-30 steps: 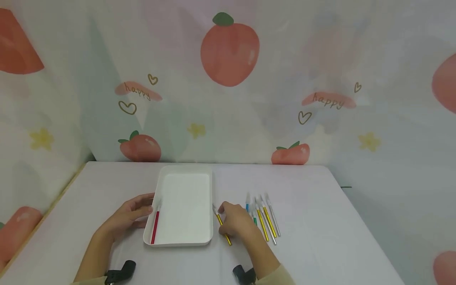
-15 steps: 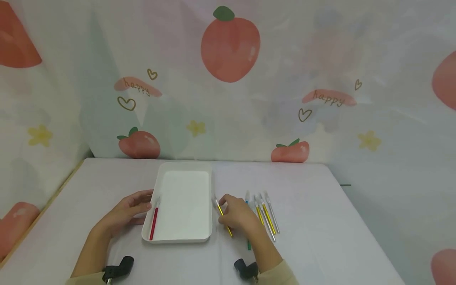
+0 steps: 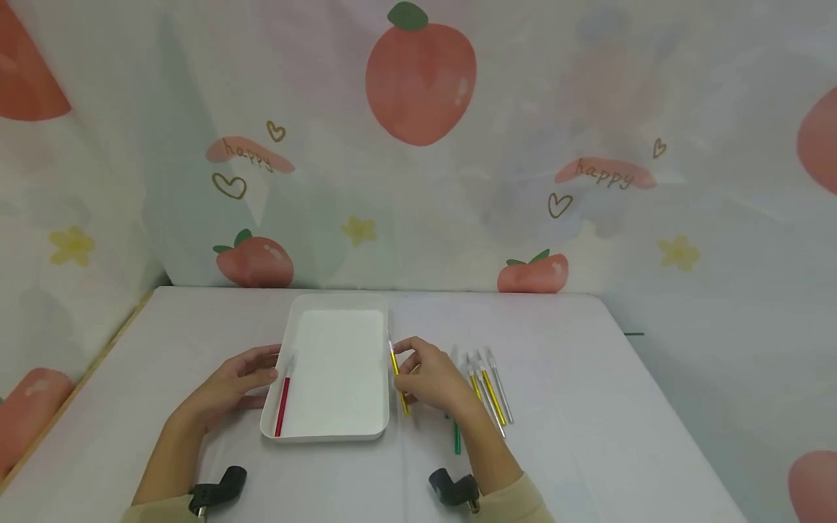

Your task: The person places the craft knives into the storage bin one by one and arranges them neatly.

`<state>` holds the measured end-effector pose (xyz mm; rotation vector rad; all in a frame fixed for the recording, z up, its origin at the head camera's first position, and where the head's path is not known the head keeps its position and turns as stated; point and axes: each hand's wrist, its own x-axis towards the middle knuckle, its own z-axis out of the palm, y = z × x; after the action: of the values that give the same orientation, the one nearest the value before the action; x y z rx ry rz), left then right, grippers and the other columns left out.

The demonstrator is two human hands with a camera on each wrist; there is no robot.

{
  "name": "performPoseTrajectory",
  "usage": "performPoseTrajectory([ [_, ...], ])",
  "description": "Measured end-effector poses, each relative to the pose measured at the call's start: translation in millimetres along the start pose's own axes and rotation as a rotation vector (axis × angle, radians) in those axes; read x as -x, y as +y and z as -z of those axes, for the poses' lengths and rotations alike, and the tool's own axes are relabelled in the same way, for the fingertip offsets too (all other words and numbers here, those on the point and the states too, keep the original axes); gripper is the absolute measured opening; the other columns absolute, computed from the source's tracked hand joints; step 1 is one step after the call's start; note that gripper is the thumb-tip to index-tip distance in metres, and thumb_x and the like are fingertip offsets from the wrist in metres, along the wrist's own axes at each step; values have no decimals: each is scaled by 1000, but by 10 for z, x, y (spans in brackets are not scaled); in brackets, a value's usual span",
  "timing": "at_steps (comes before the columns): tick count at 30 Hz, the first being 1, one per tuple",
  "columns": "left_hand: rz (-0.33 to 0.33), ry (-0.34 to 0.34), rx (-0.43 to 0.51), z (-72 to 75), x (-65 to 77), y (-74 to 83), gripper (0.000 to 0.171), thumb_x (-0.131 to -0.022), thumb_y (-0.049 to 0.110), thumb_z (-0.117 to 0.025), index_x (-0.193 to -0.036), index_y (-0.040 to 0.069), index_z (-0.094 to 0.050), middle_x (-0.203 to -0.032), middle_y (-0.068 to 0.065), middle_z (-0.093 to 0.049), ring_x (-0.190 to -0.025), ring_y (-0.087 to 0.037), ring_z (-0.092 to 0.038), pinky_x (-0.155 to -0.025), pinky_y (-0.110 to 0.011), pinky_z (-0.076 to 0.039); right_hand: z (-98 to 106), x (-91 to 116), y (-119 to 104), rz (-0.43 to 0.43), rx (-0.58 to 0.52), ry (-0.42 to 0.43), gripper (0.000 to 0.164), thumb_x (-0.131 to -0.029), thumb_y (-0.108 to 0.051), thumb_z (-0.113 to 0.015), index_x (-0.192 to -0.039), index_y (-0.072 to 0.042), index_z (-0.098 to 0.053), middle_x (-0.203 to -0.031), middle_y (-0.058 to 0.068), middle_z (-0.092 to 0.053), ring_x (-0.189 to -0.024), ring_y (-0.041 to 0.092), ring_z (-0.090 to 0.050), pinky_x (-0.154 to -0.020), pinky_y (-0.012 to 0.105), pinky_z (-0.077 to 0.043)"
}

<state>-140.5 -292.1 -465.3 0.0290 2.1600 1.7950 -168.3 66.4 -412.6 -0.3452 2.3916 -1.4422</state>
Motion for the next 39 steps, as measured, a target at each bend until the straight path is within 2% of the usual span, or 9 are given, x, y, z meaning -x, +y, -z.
performPoseTrajectory([
  [5, -5, 4, 5, 42, 22, 36, 70, -97, 26, -66, -155, 8, -32, -158, -23, -33, -129, -34, -55, -88, -42, -58, -33, -37, -60, 13, -171, -52, 52, -82, -4, -67, -133, -9, -55, -93, 11, -62, -68, 21, -65, -64, 39, -61],
  [9, -17, -23, 16, 26, -30, 80, 69, -96, 23, -67, -154, 7, -34, -158, -22, -32, -126, -33, -57, -87, -42, -59, -29, -40, -87, 14, -263, -81, 55, -82, -3, -69, -135, -7, -53, -94, 11, -62, -72, 21, -65, -65, 40, -62],
  [13, -16, -62, 37, -61, -127, 127, 68, -95, 20, -69, -153, 7, -36, -158, -21, -33, -125, -32, -58, -88, -44, -58, -32, -22, -112, 14, -313, -111, 56, -84, -2, -69, -137, -6, -51, -94, 11, -60, -74, 21, -65, -66, 40, -62],
  [18, -15, -72, 31, -207, -188, 186, 70, -93, 18, -71, -152, 4, -36, -157, -23, -34, -128, -35, -55, -87, -44, -58, -100, -9, -175, 17, -340, -141, 55, -83, -1, -68, -135, -5, -51, -94, 11, -60, -74, 21, -66, -68, 40, -62],
  [23, -4, -88, 52, -357, -236, 212, 73, -90, 16, -74, -152, 6, -37, -157, -19, -36, -135, -40, -47, -88, -44, -58, -221, -37, -228, -4, -311, -145, 52, -84, -3, -70, -132, -8, -53, -94, 13, -61, -73, 22, -67, -68, 41, -62],
  [26, 10, -69, 56, -406, -252, 204, 74, -89, 16, -75, -152, 9, -38, -157, -17, -37, -134, -39, -49, -87, -44, -59, -321, -87, -240, -21, -270, -129, 52, -83, -2, -72, -132, -8, -54, -94, 13, -62, -69, 23, -68, -67, 43, -62],
  [29, 26, -53, 55, -413, -237, 189, 73, -89, 17, -75, -152, 10, -38, -157, -17, -36, -132, -38, -51, -86, -44, -59, -446, -135, -225, -44, -205, -118, 55, -82, 0, -72, -133, -9, -54, -91, 11, -62, -65, 22, -69, -65, 42, -62],
  [33, 34, -62, 63, -405, -204, 164, 74, -90, 17, -74, -153, 10, -36, -158, -19, -34, -131, -37, -52, -87, -44, -58, -594, -161, -180, -56, -102, -119, 58, -81, 2, -72, -136, -9, -54, -85, 7, -64, -62, 20, -68, -59, 34, -61],
  [39, 45, -73, 77, -379, -170, 143, 75, -90, 17, -74, -154, 11, -35, -157, -19, -34, -130, -36, -53, -87, -45, -58, -704, -142, -151, -47, 9, -94, 57, -81, 1, -72, -135, -7, -55, -79, 3, -64, -59, 16, -65, -55, 27, -58],
])
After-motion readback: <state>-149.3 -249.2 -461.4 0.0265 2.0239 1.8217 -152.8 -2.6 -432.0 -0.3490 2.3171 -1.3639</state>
